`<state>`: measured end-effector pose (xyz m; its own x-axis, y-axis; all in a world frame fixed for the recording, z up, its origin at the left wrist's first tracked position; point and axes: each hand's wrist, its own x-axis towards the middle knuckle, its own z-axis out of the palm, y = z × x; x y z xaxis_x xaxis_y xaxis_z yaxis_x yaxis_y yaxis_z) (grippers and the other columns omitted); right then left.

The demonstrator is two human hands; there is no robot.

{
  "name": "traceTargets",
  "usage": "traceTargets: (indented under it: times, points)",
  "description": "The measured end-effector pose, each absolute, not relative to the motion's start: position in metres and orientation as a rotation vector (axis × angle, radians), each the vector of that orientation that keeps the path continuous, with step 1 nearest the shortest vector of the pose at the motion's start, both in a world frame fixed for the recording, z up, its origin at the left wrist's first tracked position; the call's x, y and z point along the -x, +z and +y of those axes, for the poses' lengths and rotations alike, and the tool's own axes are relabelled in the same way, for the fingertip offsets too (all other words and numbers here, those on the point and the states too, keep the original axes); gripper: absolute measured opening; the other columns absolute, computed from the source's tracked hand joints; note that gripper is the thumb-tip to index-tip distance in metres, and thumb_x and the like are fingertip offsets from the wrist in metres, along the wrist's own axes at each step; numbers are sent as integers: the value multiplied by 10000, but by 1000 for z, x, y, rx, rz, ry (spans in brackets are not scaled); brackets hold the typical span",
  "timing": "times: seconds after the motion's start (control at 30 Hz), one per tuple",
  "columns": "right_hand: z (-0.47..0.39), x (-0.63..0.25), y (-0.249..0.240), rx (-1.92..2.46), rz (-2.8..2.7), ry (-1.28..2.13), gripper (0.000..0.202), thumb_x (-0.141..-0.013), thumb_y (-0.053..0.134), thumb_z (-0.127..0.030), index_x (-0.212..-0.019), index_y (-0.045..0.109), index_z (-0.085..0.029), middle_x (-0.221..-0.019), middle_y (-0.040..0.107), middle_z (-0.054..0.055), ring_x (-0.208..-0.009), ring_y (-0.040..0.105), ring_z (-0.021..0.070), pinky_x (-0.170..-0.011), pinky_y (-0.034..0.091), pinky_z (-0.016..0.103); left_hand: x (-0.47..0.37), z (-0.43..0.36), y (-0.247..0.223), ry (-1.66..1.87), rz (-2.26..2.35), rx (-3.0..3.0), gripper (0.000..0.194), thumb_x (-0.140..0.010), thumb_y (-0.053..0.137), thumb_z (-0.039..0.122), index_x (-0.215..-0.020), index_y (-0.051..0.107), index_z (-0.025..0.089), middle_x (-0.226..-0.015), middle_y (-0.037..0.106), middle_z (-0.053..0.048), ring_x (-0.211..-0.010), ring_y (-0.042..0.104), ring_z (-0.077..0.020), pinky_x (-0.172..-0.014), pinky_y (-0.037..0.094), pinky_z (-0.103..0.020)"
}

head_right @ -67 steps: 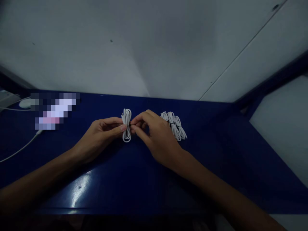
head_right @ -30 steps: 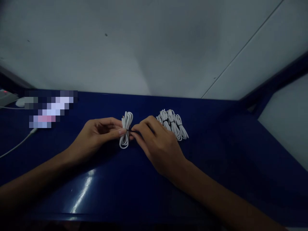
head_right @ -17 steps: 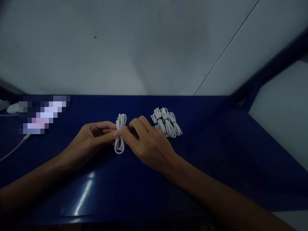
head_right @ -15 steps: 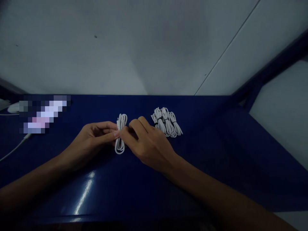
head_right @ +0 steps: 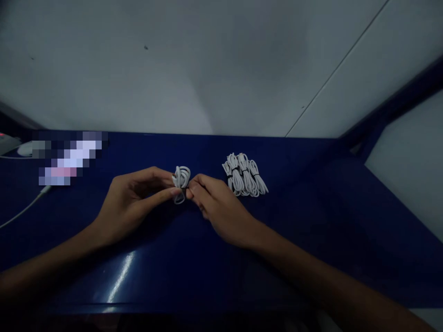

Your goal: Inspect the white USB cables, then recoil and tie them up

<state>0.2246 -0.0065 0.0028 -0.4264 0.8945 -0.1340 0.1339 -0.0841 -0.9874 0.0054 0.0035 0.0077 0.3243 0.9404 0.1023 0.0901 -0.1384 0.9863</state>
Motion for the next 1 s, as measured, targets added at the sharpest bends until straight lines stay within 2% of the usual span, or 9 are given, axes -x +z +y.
traceTargets:
  times: [0.07, 0.17, 0.3, 0.43, 0.5, 0.67, 0.83, 0.93, 1.0]
  points:
    - [-5, -227, 6, 1010, -1297, 1965, 349, -1131, 530, -473, -889, 545, -222, -737, 398, -53, -574, 291, 121, -491, 278, 259, -5, 2, 7, 1023, 993, -1583, 151, -930, 886, 259, -1076, 857, 236, -1047, 862, -53, -994, 819, -243, -962, 645, -347]
    - [-4, -229, 7, 976, -1300, 1964, 365, -1128, 557, -496, -898, 574, -213, -734, 411, -55, -576, 308, 114, -494, 281, 249, -5, 2, 6, 1019, 968, -1551, 149, -935, 881, 251, -1079, 850, 228, -1048, 859, -51, -981, 817, -228, -939, 643, -325]
    - [-8, -229, 1, 1122, -1762, 1198, 293, -1175, 486, -362, -957, 616, -216, -759, 547, -29, -605, 457, 126, -560, 391, 279, -6, 6, 5, 989, 944, -1416, 167, -919, 890, 241, -1075, 843, 203, -1045, 863, -66, -976, 819, -231, -916, 640, -315]
    - [-10, -229, -6, 1019, -2097, 427, 41, -1120, 613, -211, -1140, 634, -182, -975, 686, 51, -745, 597, 158, -663, 504, 312, -6, 10, 5, 975, 934, -1301, 174, -877, 921, 211, -1032, 846, 190, -956, 858, -49, -861, 800, -180, -839, 622, -254]
    - [-9, -229, -8, 983, -2160, 241, 71, -1117, 628, -185, -1176, 645, -148, -1029, 699, 87, -777, 619, 170, -675, 532, 323, -6, 11, 6, 949, 922, -1260, 169, -873, 924, 216, -1020, 847, 183, -949, 858, -53, -838, 797, -175, -833, 625, -257]
    - [-8, -229, -9, 950, -2170, 61, 103, -1132, 596, -135, -1086, 687, -119, -970, 703, 93, -810, 665, 182, -705, 565, 328, -7, 9, 8, 892, 887, -1217, 151, -904, 900, 241, -1023, 840, 171, -981, 867, -79, -898, 828, -219, -874, 642, -312]
    - [-11, -227, -4, 998, -2100, 241, 127, -1111, 619, -110, -1028, 713, -132, -949, 705, 78, -812, 671, 185, -720, 565, 332, -5, 9, 3, 929, 874, -1338, 178, -925, 888, 223, -1093, 842, 186, -1036, 863, -64, -950, 822, -207, -910, 629, -300]
    - [-10, -228, 3, 1102, -1883, 774, 128, -1096, 654, -154, -1001, 732, -191, -909, 706, 25, -784, 672, 159, -667, 553, 285, -3, 9, 1, 986, 858, -1455, 136, -952, 870, 211, -1085, 840, 213, -1045, 845, -28, -982, 808, -180, -911, 617, -263]
    - [-8, -230, 8, 1126, -1680, 1237, 152, -1097, 670, -261, -973, 745, -213, -864, 696, 6, -692, 639, 136, -541, 494, 242, -2, 8, 2, 1007, 855, -1532, 117, -974, 853, 219, -1089, 833, 223, -1060, 835, -18, -990, 800, -173, -916, 613, -259]
